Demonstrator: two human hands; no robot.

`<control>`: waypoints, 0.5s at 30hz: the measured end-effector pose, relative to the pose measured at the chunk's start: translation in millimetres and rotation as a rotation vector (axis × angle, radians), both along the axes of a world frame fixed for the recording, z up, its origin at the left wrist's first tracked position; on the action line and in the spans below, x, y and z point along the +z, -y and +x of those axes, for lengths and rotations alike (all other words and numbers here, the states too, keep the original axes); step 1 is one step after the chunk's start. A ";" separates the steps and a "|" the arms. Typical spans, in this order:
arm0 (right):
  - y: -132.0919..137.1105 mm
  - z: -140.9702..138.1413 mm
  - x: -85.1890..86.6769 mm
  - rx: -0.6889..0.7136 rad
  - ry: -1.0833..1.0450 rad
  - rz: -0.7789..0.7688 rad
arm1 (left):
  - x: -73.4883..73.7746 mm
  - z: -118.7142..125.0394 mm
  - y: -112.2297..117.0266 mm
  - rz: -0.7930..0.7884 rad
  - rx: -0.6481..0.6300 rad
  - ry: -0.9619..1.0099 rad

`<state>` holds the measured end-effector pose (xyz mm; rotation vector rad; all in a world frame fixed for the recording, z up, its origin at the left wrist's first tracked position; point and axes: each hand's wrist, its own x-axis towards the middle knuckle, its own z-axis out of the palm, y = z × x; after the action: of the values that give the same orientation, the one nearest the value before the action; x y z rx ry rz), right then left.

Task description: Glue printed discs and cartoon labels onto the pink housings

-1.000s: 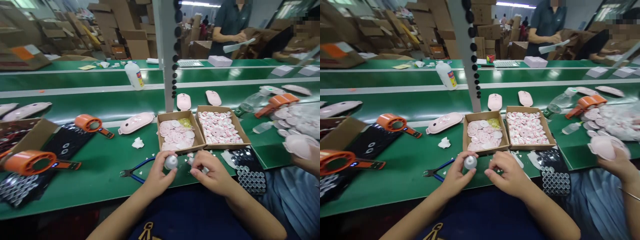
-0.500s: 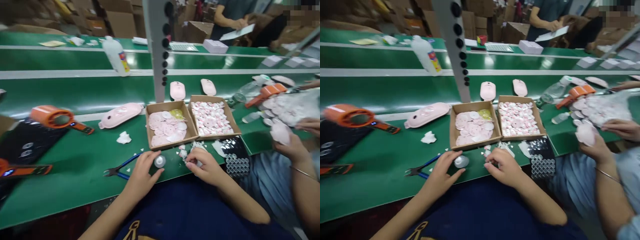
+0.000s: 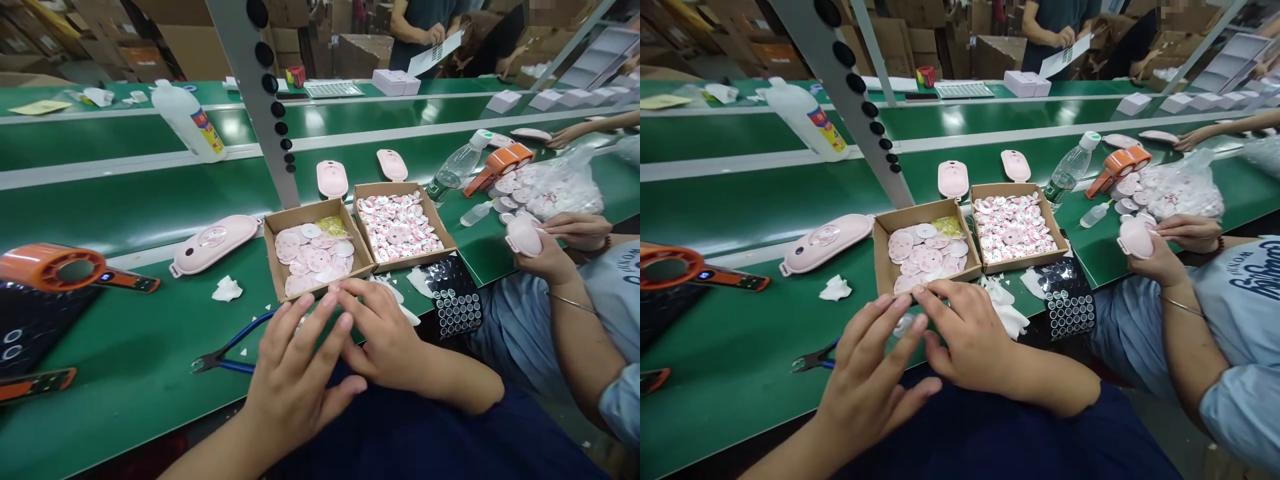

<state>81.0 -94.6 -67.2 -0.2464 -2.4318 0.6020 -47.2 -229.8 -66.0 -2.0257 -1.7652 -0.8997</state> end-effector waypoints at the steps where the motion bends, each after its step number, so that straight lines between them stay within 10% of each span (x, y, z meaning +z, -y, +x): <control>1: 0.7 0.2 0.0 -0.024 -0.001 0.014 | -1.4 4.5 -5.0 -0.005 -0.014 -0.015; 5: 1.3 5.2 -0.9 -0.098 0.064 0.062 | -3.4 13.1 -12.1 -0.028 -0.164 -0.022; 15: 1.3 9.6 1.8 -0.083 0.052 0.064 | -0.5 11.1 -10.2 0.011 -0.069 -0.024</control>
<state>90.7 -95.9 -65.3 -0.3390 -2.4722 0.4859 -36.1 -219.6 -66.6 -2.0929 -1.6837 -0.8998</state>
